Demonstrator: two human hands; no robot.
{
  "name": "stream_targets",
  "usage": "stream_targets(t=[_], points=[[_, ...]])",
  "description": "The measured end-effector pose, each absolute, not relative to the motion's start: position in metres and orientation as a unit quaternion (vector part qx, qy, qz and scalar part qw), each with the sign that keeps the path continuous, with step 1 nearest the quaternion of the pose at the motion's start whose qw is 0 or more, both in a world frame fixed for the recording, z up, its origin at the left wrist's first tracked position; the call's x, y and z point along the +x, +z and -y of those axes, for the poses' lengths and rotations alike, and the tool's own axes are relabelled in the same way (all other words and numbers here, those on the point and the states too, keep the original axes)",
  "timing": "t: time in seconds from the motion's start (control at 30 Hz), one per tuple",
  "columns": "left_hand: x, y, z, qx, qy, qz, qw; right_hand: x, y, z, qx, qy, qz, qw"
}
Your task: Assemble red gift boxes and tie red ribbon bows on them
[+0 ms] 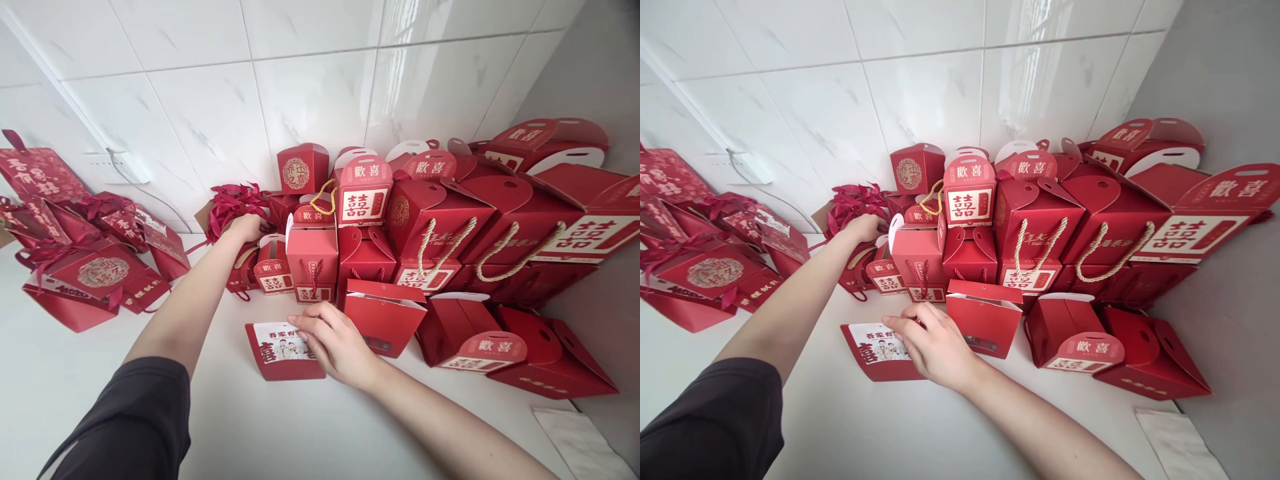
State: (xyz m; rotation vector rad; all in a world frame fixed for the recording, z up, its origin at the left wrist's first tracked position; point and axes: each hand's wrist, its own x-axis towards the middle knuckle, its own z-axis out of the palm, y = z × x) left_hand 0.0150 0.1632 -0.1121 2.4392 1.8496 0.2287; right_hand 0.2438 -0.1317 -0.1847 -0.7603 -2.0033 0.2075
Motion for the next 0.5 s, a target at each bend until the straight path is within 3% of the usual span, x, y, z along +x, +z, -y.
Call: stream_targets(t=[0.2,0.5], points=[[0.007,-0.111,-0.168,0.748,0.171,-0.64,0.033,0.245,-0.184,0.131,-0.309,0.084,0.82,0.475],[-0.012,-0.102,-0.162,0.732,0.324,-0.563,0.206,0.246,-0.183,0.132,-0.314,0.087,0.821,0.468]])
